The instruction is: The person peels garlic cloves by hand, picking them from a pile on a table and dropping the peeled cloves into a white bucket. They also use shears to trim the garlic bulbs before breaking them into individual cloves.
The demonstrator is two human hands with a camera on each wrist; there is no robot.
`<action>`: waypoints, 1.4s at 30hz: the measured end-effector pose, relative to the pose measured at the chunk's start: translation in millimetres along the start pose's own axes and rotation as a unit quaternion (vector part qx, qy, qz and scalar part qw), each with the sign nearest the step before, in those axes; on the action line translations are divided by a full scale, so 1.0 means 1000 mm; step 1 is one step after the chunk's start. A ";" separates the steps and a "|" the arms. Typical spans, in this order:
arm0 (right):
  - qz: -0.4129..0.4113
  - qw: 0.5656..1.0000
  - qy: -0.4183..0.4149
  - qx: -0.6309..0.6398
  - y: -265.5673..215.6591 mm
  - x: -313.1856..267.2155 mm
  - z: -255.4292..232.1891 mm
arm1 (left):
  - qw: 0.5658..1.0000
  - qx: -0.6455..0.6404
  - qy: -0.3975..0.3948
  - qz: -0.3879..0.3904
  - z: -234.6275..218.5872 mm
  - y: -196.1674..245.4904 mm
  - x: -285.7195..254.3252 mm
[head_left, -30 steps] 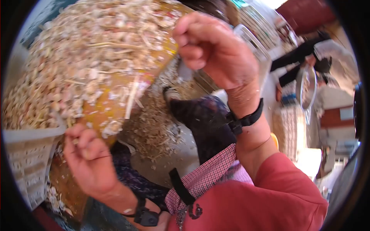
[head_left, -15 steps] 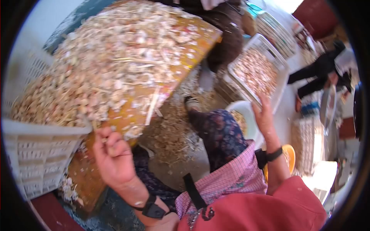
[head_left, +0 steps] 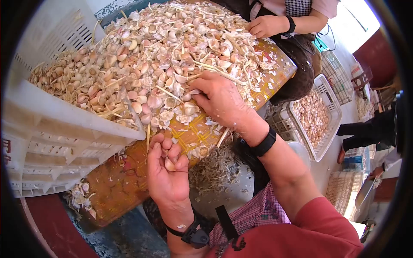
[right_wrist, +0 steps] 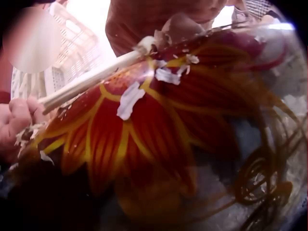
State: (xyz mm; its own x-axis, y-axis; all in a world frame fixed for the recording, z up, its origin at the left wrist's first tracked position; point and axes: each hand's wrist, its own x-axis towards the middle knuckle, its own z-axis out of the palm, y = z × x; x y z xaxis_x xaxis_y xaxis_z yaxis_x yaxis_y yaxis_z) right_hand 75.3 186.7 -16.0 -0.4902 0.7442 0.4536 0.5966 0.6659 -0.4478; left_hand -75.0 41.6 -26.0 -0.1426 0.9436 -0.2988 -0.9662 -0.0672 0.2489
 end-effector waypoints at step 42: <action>0.022 0.991 0.012 0.128 -0.009 -0.022 -0.009 | 0.949 0.019 -0.312 -0.053 0.107 -0.038 -0.109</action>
State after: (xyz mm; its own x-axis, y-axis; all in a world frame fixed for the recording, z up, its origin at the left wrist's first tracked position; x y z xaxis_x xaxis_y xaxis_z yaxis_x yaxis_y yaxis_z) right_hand 86.7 163.7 -15.3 -0.4500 0.7741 0.4453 0.4345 0.6255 -0.6480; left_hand 0.6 -24.4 95.4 0.1218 0.9536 0.2755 -0.9579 0.0402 0.2842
